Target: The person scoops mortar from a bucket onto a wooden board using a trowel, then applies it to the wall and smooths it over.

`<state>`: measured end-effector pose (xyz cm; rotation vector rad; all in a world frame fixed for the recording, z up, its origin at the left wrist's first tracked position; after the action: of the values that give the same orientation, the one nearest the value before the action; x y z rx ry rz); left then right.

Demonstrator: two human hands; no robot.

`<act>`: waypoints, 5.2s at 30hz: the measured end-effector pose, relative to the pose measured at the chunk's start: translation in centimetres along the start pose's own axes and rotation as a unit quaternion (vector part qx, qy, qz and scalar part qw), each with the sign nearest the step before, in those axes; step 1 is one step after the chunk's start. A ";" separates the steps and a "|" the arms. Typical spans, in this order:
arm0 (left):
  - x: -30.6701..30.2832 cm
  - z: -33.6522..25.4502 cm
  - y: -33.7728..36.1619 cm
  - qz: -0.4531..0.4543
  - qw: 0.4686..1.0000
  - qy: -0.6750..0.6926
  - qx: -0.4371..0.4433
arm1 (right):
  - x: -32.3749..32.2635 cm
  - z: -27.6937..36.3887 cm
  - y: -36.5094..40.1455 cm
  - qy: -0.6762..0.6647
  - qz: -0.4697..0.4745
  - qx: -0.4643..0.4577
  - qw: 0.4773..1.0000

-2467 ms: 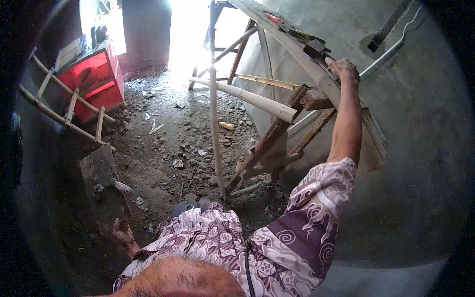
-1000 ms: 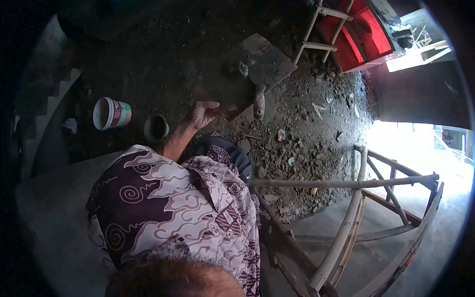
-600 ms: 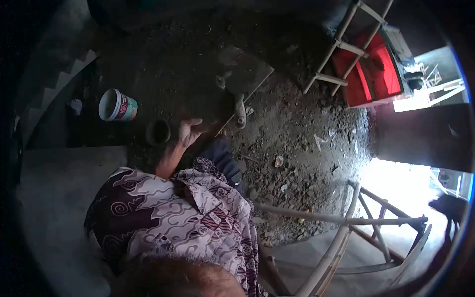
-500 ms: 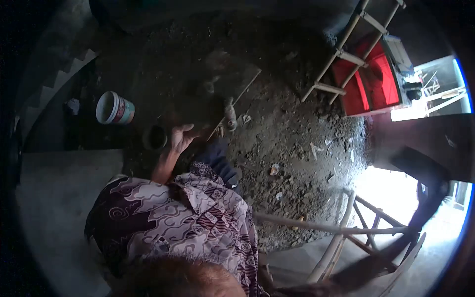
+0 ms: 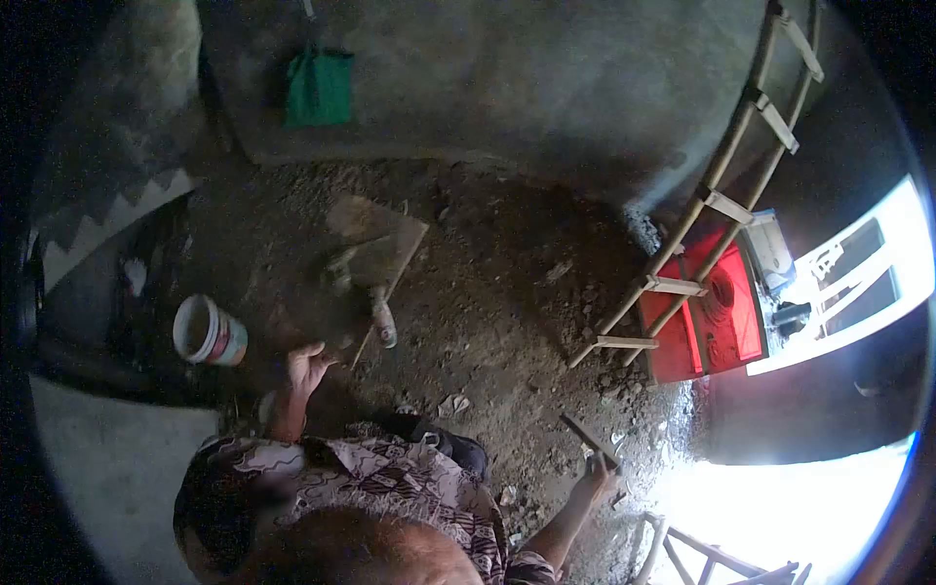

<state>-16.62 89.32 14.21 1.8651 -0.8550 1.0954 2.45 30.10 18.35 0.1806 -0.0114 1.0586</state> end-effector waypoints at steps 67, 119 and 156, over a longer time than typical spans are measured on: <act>31.4 29.4 -46.3 -0.020 0.988 -0.055 -0.146 | 41.7 3.2 -55.9 0.186 0.011 0.049 0.981; 37.4 52.8 -68.1 -0.145 0.838 -0.412 -0.327 | 45.5 0.4 -92.6 0.150 0.043 0.005 0.988; 14.2 61.4 -69.2 -0.048 0.924 -0.367 -0.097 | 81.0 0.1 -106.1 0.030 -0.049 -0.617 0.785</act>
<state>69.83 65.05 -12.29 2.1302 -1.2094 0.2027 134.26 49.65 11.09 -1.0424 -0.6224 0.7715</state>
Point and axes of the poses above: each hand's wrist, its own y-axis away from the middle knuckle, its own x-axis out of the palm, z = x × y, the point moved 4 cm from there along -y, towards the middle knuckle, and after that the axes turned 3 degrees about -x, right-handed, at the moved point
